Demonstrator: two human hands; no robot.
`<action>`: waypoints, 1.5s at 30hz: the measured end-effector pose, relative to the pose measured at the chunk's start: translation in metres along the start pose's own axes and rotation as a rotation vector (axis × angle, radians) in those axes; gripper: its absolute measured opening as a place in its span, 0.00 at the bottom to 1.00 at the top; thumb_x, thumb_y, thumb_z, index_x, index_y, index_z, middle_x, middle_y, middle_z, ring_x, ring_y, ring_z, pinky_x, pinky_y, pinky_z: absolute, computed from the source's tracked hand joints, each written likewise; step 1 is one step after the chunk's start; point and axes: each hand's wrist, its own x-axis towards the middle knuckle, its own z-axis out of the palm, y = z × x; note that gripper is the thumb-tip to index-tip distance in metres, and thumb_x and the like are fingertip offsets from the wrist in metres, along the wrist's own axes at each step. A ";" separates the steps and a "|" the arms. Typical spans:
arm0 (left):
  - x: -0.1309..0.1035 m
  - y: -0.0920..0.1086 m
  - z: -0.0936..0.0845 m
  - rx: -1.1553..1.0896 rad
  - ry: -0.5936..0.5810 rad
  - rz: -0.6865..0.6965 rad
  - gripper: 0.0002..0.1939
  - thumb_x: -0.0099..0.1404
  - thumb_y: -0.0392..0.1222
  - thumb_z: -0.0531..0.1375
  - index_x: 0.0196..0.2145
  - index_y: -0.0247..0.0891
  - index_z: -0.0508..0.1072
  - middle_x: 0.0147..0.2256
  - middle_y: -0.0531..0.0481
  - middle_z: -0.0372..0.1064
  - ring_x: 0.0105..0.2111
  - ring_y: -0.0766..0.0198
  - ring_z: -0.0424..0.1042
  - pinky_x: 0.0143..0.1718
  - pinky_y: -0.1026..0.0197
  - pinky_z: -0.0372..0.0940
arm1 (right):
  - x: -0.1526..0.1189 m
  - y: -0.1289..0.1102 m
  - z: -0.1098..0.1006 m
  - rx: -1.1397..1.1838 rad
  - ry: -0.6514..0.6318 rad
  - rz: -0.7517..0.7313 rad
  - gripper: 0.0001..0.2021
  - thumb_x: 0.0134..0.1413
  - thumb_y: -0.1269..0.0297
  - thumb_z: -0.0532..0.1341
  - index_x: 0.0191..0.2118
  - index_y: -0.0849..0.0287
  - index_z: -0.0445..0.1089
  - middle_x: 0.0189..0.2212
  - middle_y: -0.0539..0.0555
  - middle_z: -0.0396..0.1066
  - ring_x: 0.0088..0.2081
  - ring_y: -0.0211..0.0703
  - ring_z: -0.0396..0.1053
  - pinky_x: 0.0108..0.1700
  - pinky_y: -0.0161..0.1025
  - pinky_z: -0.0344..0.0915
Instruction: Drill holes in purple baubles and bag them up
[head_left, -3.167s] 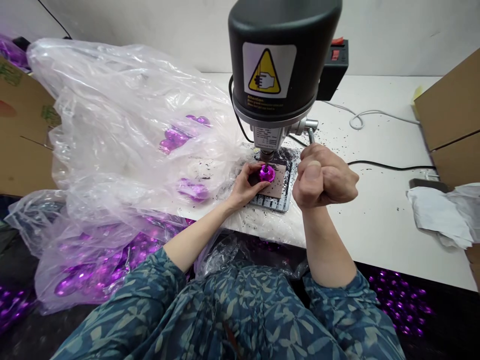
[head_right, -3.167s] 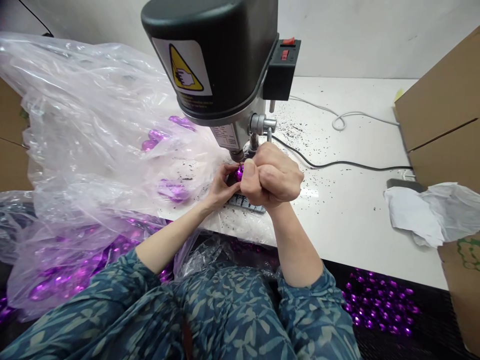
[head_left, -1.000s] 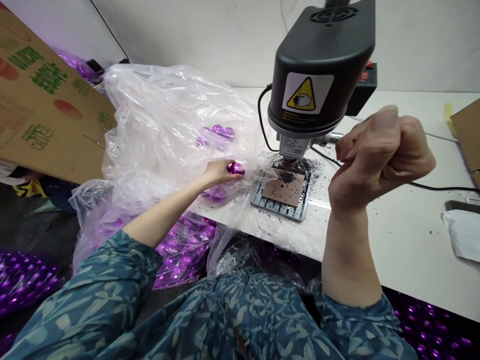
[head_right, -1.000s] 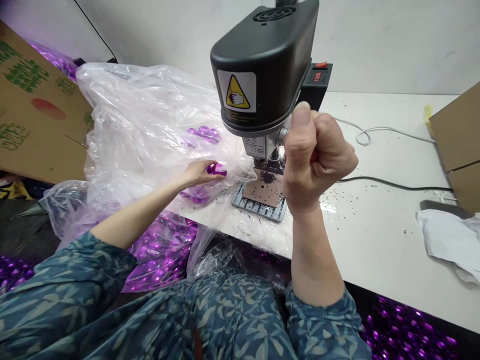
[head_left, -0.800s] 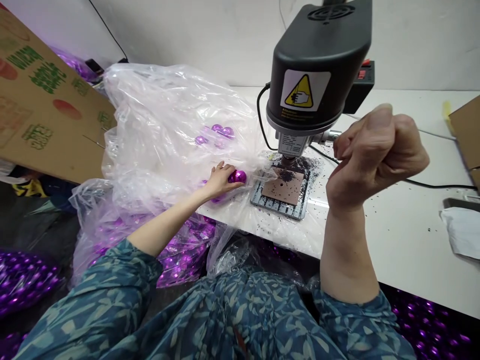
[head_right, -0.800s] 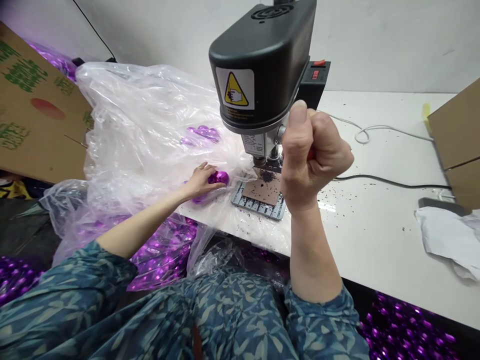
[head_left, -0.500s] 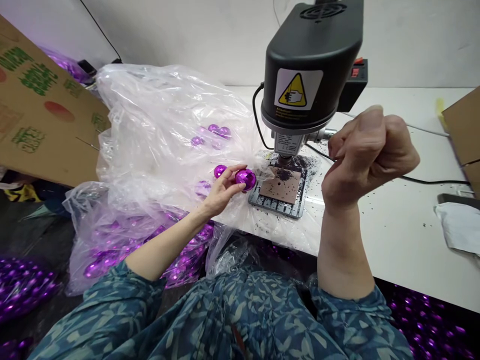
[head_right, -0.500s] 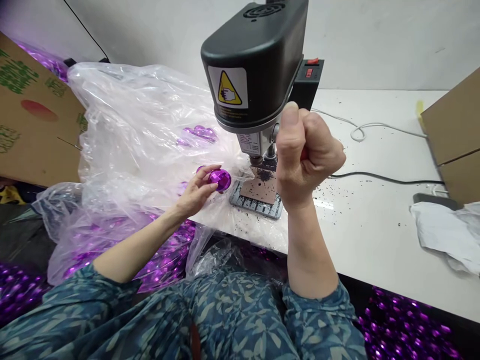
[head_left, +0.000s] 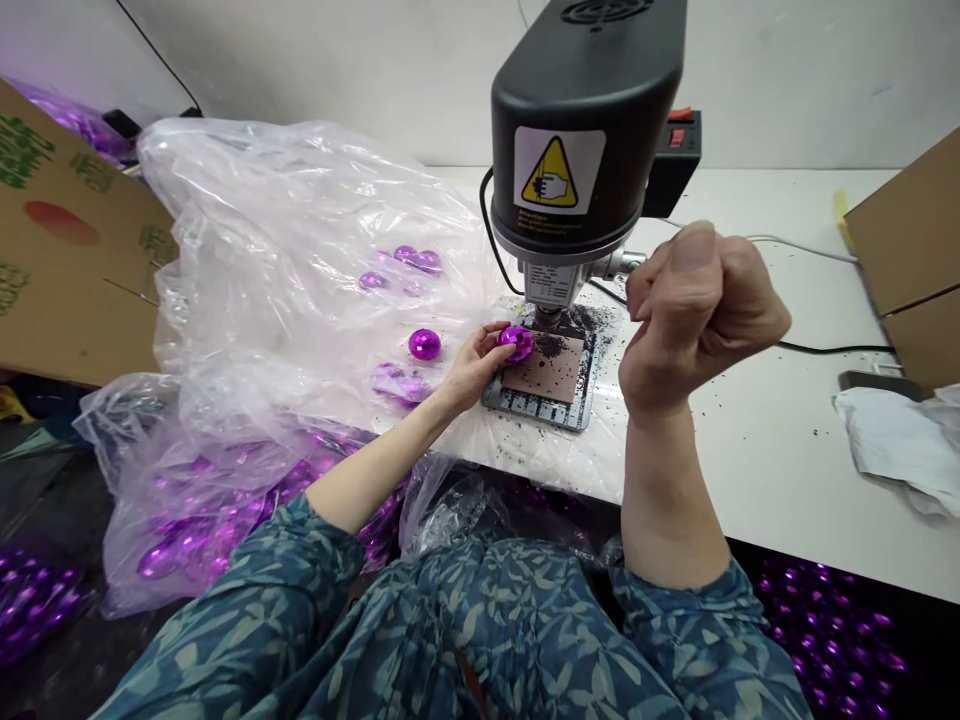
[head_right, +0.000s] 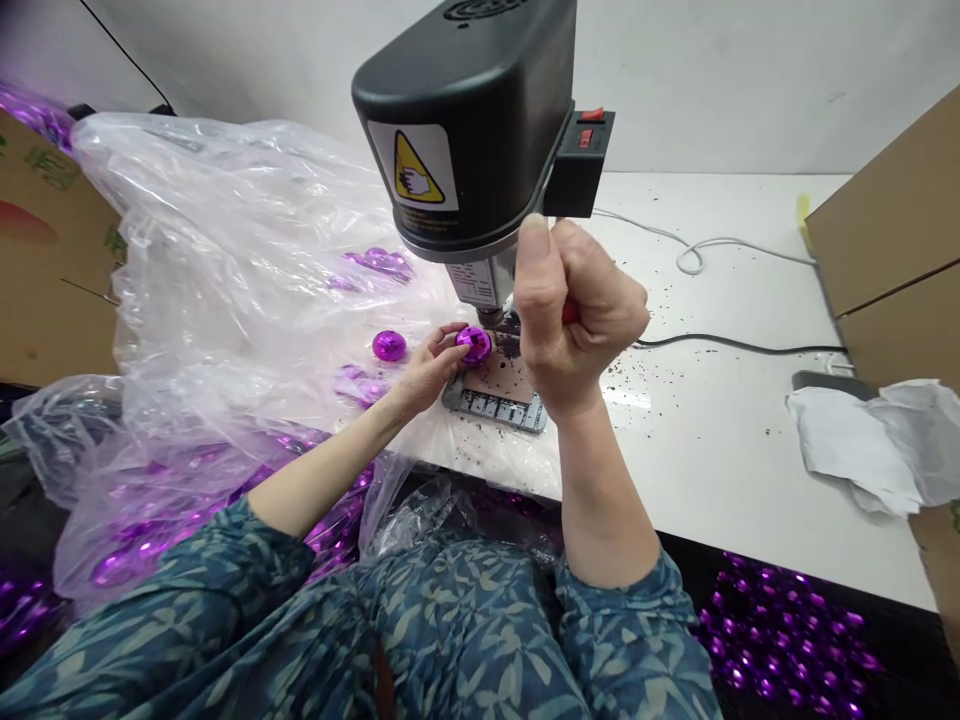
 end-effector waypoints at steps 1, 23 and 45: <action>0.004 -0.002 0.000 0.028 -0.001 0.023 0.30 0.54 0.53 0.72 0.50 0.40 0.68 0.45 0.46 0.77 0.47 0.56 0.76 0.55 0.49 0.68 | 0.000 0.000 0.000 0.009 0.002 -0.006 0.29 0.66 0.47 0.56 0.20 0.55 0.44 0.14 0.45 0.43 0.16 0.33 0.44 0.20 0.40 0.44; 0.008 -0.014 0.011 0.496 -0.140 0.399 0.26 0.57 0.50 0.70 0.50 0.41 0.69 0.49 0.43 0.71 0.50 0.53 0.72 0.52 0.50 0.68 | -0.004 0.005 0.000 0.119 0.023 -0.081 0.26 0.65 0.58 0.59 0.19 0.57 0.46 0.14 0.45 0.44 0.16 0.34 0.46 0.21 0.40 0.44; 0.003 -0.034 0.025 0.381 -0.070 0.396 0.28 0.56 0.53 0.70 0.50 0.41 0.66 0.50 0.42 0.69 0.53 0.52 0.70 0.58 0.47 0.65 | 0.024 -0.012 0.012 -0.011 0.001 0.084 0.29 0.65 0.48 0.59 0.21 0.56 0.43 0.16 0.45 0.42 0.17 0.32 0.45 0.24 0.39 0.45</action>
